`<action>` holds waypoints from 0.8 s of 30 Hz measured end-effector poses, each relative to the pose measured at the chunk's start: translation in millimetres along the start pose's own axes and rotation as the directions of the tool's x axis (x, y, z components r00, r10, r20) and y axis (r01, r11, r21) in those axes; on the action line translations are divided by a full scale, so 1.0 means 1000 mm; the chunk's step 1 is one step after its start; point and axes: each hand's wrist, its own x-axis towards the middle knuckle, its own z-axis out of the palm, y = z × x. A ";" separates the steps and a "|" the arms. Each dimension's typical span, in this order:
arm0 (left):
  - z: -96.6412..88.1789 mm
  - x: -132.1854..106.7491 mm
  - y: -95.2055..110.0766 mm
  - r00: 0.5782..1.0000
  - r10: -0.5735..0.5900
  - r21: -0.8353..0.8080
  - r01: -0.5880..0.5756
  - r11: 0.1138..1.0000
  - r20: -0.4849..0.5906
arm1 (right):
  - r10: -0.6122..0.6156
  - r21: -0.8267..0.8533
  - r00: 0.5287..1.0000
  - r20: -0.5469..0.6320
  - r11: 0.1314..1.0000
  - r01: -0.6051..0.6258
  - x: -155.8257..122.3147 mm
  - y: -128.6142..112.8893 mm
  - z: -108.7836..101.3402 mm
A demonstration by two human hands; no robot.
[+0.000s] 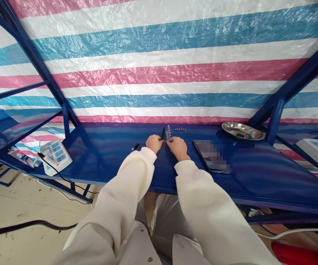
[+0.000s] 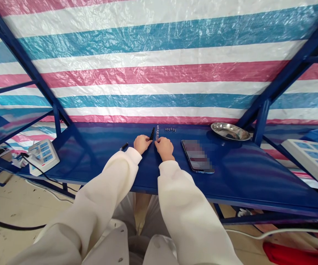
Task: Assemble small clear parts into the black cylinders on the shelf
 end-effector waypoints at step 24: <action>-0.078 -0.014 -0.027 0.989 0.063 0.356 -0.012 0.934 -0.131 | -0.041 -0.032 0.998 0.046 0.999 0.043 -0.009 -0.004 -0.008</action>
